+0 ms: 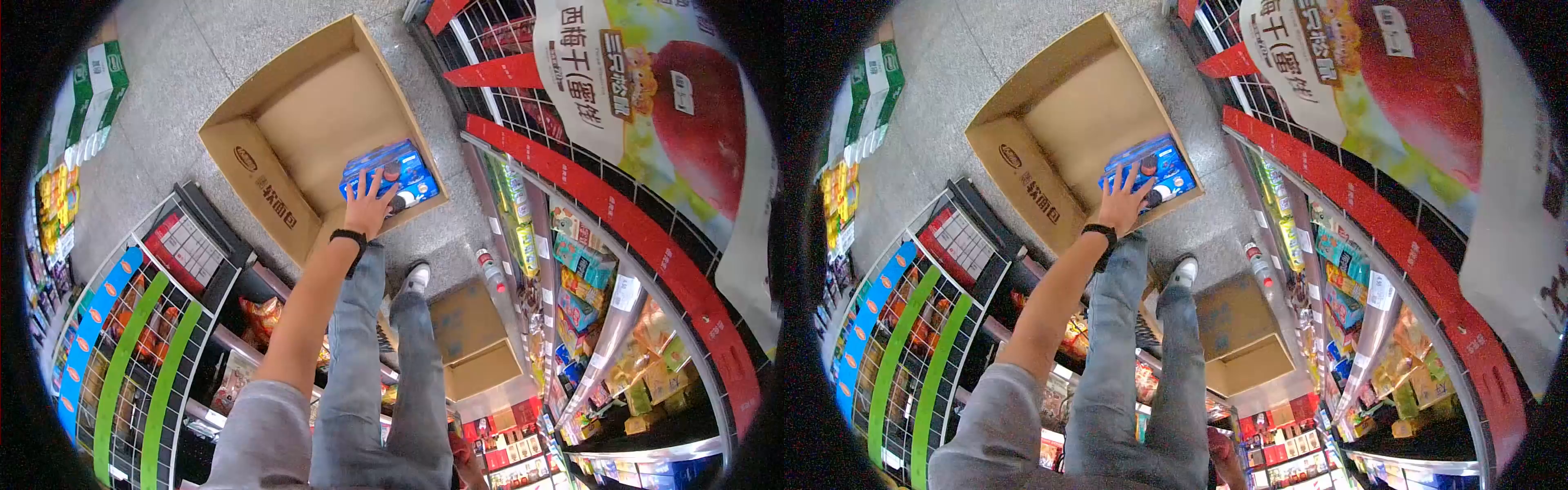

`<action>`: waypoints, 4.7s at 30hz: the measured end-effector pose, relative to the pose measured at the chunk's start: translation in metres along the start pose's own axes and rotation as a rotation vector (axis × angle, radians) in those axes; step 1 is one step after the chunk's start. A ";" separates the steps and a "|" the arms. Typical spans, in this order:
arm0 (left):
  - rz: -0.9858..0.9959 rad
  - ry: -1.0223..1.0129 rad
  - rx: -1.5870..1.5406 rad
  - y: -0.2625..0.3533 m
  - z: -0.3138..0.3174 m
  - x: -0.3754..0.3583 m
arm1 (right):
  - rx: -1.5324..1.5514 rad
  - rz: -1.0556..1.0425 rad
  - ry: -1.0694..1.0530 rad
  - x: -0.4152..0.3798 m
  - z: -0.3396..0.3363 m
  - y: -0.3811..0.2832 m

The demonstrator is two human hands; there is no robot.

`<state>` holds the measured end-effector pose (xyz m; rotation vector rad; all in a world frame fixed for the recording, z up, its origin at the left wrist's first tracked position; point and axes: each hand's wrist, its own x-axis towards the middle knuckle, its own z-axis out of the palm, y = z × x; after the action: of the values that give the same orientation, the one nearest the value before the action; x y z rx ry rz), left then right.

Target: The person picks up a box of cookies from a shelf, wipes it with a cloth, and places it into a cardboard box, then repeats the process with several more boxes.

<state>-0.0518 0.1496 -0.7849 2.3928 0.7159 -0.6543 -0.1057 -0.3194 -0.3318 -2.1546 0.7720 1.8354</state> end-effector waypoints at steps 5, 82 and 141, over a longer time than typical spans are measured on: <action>-0.103 -0.148 -0.016 0.001 -0.008 -0.001 | 0.040 -0.072 0.014 0.012 -0.024 -0.017; 1.309 0.065 -0.539 0.499 -0.485 -0.484 | 0.798 -2.062 0.516 -0.372 -0.158 -0.062; 1.683 0.700 -0.443 0.536 -0.421 -0.509 | 1.078 -2.010 0.593 -0.367 -0.153 -0.029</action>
<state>0.0191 -0.1404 0.0119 1.8476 -0.8921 0.9346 0.0078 -0.2753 0.0483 -1.2679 -0.4076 -0.2693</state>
